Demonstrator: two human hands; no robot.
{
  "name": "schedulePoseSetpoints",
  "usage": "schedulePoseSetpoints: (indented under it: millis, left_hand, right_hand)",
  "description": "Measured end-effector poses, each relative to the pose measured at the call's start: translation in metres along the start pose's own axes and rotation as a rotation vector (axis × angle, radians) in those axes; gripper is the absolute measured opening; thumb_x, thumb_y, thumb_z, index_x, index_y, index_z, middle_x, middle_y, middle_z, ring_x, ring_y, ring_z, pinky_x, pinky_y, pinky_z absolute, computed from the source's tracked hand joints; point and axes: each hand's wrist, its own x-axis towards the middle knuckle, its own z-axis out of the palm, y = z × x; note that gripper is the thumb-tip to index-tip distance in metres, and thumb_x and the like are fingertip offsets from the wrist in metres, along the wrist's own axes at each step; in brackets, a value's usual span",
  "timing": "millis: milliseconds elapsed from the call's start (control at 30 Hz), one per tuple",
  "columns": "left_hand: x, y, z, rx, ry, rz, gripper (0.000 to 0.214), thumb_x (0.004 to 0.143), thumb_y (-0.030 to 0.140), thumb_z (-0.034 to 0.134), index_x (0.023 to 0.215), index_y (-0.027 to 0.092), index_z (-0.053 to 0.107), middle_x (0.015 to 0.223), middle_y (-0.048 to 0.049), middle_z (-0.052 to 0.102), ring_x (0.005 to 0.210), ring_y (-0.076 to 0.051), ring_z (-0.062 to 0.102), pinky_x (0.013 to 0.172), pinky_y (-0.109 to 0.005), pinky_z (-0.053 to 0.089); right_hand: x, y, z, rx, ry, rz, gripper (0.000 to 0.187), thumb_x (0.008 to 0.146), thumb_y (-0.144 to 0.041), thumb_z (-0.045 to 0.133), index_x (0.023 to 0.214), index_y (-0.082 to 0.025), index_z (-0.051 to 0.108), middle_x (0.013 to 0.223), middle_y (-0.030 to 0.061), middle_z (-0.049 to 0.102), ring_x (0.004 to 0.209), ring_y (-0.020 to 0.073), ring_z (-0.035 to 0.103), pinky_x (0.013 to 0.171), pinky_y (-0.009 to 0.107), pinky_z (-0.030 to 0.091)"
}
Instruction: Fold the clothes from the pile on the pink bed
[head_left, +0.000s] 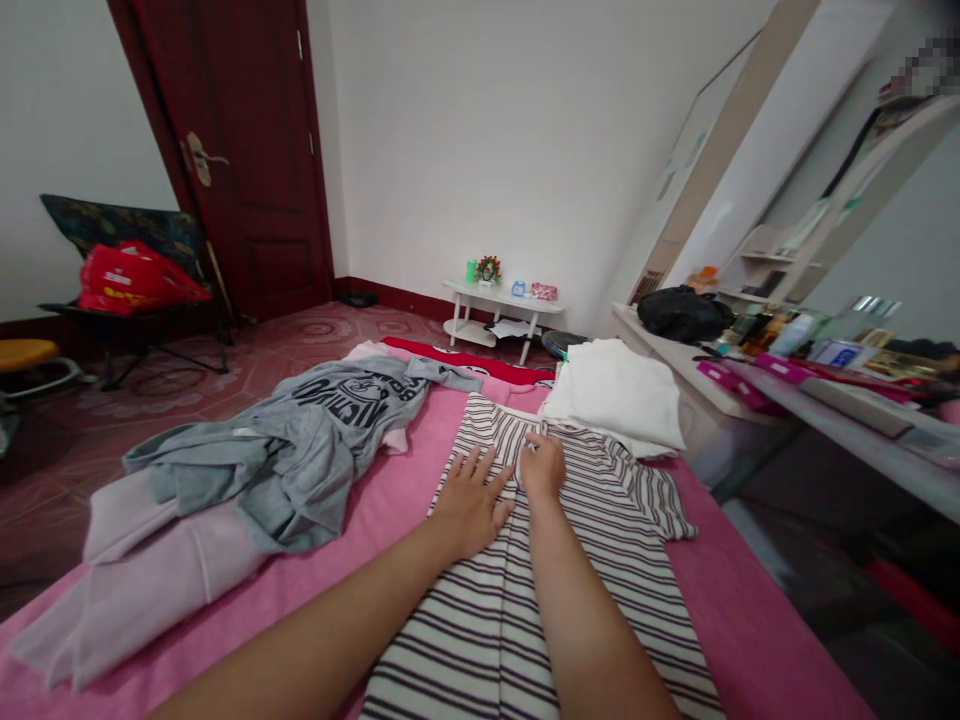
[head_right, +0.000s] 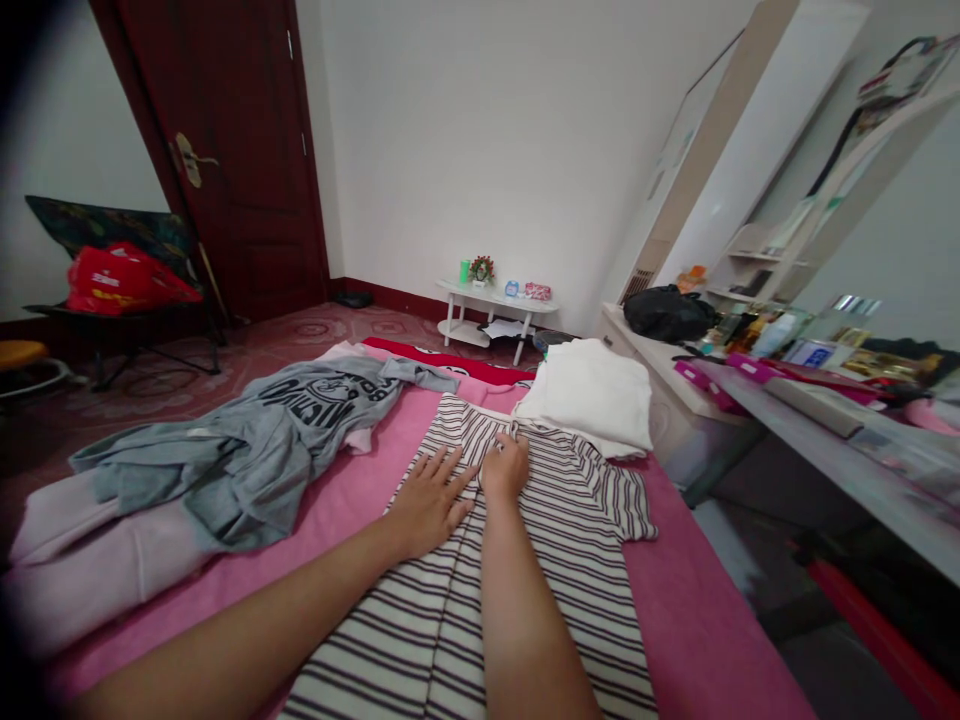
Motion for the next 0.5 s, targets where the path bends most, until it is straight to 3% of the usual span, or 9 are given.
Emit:
schedulePoseSetpoints:
  millis: [133, 233, 300, 400, 433, 500]
  left_hand:
    - [0.0, 0.0, -0.004, -0.001, -0.012, 0.007, 0.058, 0.094, 0.055, 0.027, 0.145, 0.029, 0.036, 0.156, -0.0056, 0.026, 0.143, -0.033, 0.015, 0.114, -0.056, 0.012]
    - [0.0, 0.0, -0.004, -0.002, -0.014, 0.02, 0.057, 0.094, 0.055, 0.028, 0.145, 0.029, 0.037, 0.156, -0.0052, 0.026, 0.143, -0.034, 0.015, 0.114, -0.056, 0.012]
    - [0.0, 0.0, -0.003, -0.007, -0.007, 0.024, 0.057, 0.094, 0.055, 0.028, 0.144, 0.03, 0.038, 0.155, -0.0055, 0.027, 0.143, -0.034, 0.015, 0.113, -0.057, 0.012]
    - [-0.001, 0.0, -0.002, -0.014, 0.014, 0.033, 0.055, 0.094, 0.054, 0.03, 0.143, 0.031, 0.039, 0.154, -0.0057, 0.029, 0.143, -0.036, 0.016, 0.112, -0.058, 0.012]
    - [-0.001, 0.0, -0.001, -0.017, 0.021, 0.039, 0.055, 0.094, 0.054, 0.031, 0.143, 0.032, 0.04, 0.154, -0.0056, 0.029, 0.143, -0.037, 0.016, 0.112, -0.059, 0.012]
    - [-0.002, 0.001, -0.001, -0.023, 0.033, 0.045, 0.053, 0.094, 0.053, 0.032, 0.142, 0.033, 0.041, 0.154, -0.0053, 0.03, 0.142, -0.037, 0.017, 0.111, -0.06, 0.012]
  right_hand:
    - [0.01, 0.011, -0.015, 0.008, -0.094, -0.069, 0.03, 0.072, -0.022, 0.056, 0.096, -0.019, 0.074, 0.101, 0.0058, 0.069, 0.096, 0.0219, 0.063, 0.089, 0.033, 0.048]
    - [0.016, 0.034, -0.05, -0.042, -0.151, -0.075, 0.023, 0.07, -0.023, 0.062, 0.088, -0.022, 0.075, 0.086, 0.0014, 0.071, 0.085, 0.0213, 0.065, 0.082, 0.034, 0.051]
    - [0.016, 0.057, -0.083, -0.114, -0.111, -0.043, 0.024, 0.069, -0.021, 0.062, 0.09, -0.022, 0.074, 0.096, 0.0059, 0.071, 0.096, 0.0249, 0.063, 0.089, 0.039, 0.048]
    - [0.013, 0.092, -0.131, -0.228, 0.04, 0.072, 0.044, 0.068, -0.025, 0.067, 0.111, -0.017, 0.067, 0.129, 0.0188, 0.056, 0.124, 0.0371, 0.046, 0.101, 0.055, 0.034]
    - [0.012, 0.102, -0.144, -0.249, 0.075, 0.125, 0.052, 0.065, -0.03, 0.07, 0.115, -0.014, 0.064, 0.131, 0.0232, 0.053, 0.125, 0.0412, 0.042, 0.099, 0.06, 0.033]
    - [0.011, 0.115, -0.161, -0.249, 0.087, 0.215, 0.054, 0.058, -0.035, 0.076, 0.104, -0.01, 0.067, 0.116, 0.0259, 0.061, 0.114, 0.0447, 0.051, 0.091, 0.062, 0.038]
